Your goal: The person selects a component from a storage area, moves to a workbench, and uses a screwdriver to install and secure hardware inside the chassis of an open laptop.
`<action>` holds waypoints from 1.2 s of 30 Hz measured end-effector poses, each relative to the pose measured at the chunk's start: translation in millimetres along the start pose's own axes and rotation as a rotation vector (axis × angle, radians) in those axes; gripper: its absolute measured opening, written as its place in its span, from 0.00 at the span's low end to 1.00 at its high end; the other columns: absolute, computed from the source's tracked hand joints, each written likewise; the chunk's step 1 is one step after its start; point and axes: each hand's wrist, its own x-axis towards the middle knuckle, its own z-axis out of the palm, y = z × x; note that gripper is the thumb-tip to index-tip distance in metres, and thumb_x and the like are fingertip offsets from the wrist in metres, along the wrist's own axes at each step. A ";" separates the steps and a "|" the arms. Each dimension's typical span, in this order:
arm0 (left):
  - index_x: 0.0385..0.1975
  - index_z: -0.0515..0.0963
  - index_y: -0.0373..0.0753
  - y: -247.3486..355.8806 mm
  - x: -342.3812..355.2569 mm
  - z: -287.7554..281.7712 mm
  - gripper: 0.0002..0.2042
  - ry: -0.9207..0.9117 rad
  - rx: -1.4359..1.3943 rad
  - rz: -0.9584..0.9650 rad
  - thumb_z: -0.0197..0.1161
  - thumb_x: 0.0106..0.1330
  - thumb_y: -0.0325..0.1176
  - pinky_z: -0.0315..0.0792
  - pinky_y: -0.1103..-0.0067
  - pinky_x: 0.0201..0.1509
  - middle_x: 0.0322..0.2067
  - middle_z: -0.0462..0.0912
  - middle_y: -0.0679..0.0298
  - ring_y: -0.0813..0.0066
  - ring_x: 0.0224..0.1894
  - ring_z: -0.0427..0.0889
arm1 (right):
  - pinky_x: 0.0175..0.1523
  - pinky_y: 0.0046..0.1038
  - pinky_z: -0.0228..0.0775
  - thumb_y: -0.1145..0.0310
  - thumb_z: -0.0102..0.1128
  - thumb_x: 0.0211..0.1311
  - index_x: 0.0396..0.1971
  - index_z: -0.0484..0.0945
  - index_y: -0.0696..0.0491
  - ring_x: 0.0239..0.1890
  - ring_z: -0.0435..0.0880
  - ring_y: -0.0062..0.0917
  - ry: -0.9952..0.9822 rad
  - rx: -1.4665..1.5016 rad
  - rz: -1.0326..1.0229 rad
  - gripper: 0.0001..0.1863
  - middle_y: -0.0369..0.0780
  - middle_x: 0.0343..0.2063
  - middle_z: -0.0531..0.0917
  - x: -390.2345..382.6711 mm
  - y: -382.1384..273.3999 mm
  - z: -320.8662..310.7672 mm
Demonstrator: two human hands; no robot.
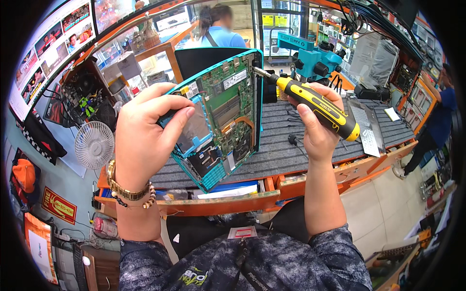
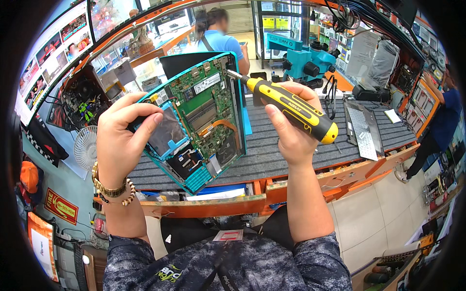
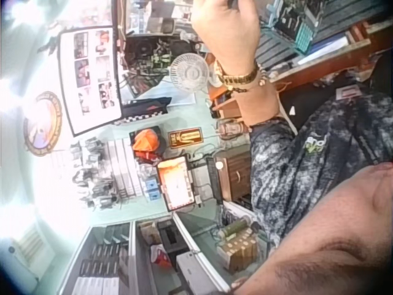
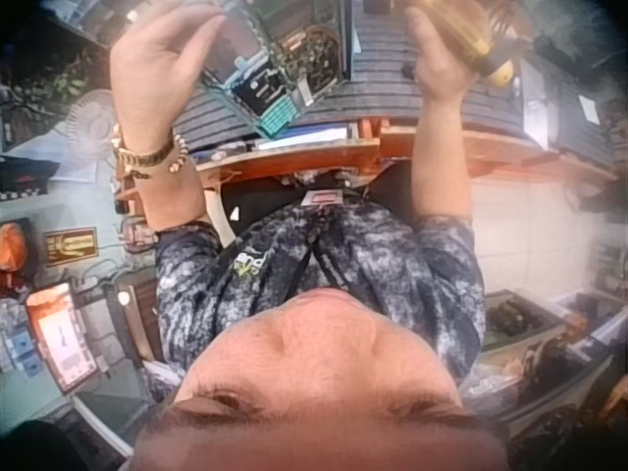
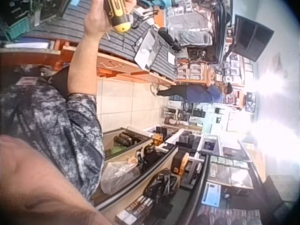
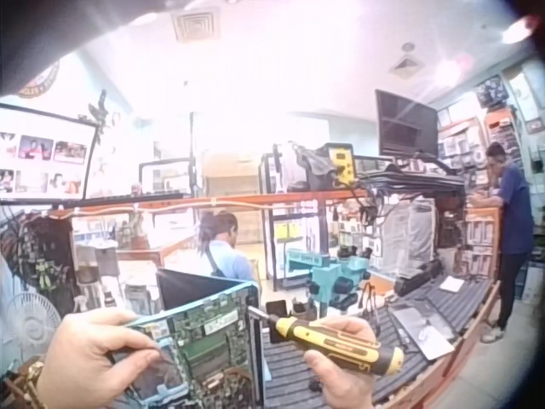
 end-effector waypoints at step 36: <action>0.42 0.92 0.34 -5.8 1.2 2.0 0.06 0.019 0.034 0.103 0.79 0.68 0.25 0.84 0.68 0.47 0.44 0.92 0.53 0.54 0.42 0.93 | 0.69 0.37 0.88 0.79 0.76 0.74 0.66 0.73 0.62 0.60 0.93 0.34 0.002 -0.007 0.029 0.26 0.47 0.58 0.87 3.0 -7.6 2.7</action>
